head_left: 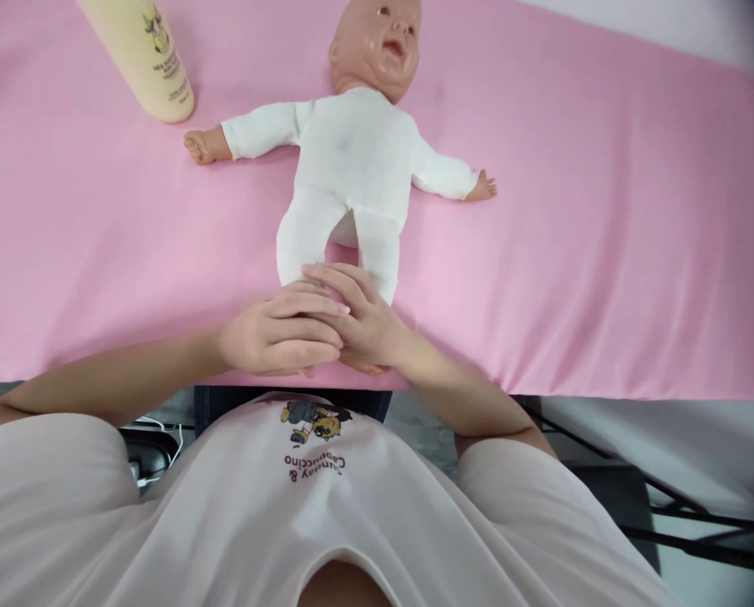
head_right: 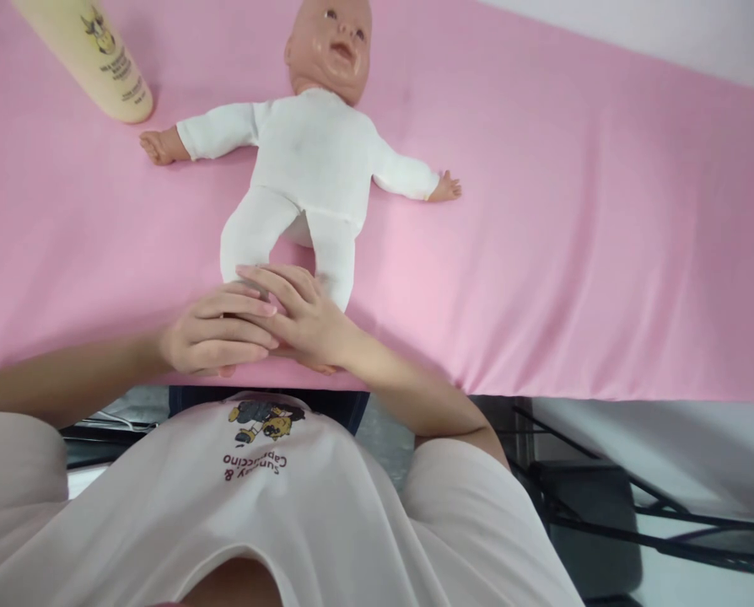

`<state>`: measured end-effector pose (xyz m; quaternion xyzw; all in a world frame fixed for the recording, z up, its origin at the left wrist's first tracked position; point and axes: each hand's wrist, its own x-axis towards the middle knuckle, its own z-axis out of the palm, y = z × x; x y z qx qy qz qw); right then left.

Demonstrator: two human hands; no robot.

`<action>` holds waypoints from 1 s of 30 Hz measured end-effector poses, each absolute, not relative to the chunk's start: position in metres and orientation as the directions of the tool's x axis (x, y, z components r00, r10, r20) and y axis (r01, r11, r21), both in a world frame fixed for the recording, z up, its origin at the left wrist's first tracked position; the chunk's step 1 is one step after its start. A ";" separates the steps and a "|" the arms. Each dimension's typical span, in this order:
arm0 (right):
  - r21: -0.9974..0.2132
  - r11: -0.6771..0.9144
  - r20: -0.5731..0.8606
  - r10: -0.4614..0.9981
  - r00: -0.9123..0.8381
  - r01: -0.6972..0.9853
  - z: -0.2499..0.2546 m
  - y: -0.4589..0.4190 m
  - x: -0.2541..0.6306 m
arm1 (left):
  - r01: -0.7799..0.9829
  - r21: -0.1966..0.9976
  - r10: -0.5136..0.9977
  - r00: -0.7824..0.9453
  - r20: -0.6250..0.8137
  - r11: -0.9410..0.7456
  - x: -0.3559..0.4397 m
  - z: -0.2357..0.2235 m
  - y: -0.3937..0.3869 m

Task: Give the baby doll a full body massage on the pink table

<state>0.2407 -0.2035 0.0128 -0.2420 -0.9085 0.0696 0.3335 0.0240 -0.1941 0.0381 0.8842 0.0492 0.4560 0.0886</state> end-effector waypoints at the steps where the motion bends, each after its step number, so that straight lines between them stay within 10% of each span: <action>1: -0.274 0.871 0.580 0.488 -0.652 0.408 0.014 -0.205 0.238 | 0.017 0.159 0.139 0.580 0.803 -0.987 0.025 0.037 -0.196; 11: -0.307 0.874 0.545 0.485 -0.683 0.376 0.012 -0.201 0.250 | 0.331 0.160 0.310 0.473 0.825 -0.930 0.031 0.024 -0.192; 19: -0.307 0.938 0.784 0.345 -0.517 0.160 0.005 -0.199 0.248 | 0.351 0.378 0.513 0.502 0.696 -0.857 0.027 0.024 -0.198; 30: -0.329 0.895 0.582 0.443 -0.682 0.300 0.008 -0.201 0.250 | 0.233 0.498 0.526 0.604 0.599 -0.835 0.027 0.014 -0.191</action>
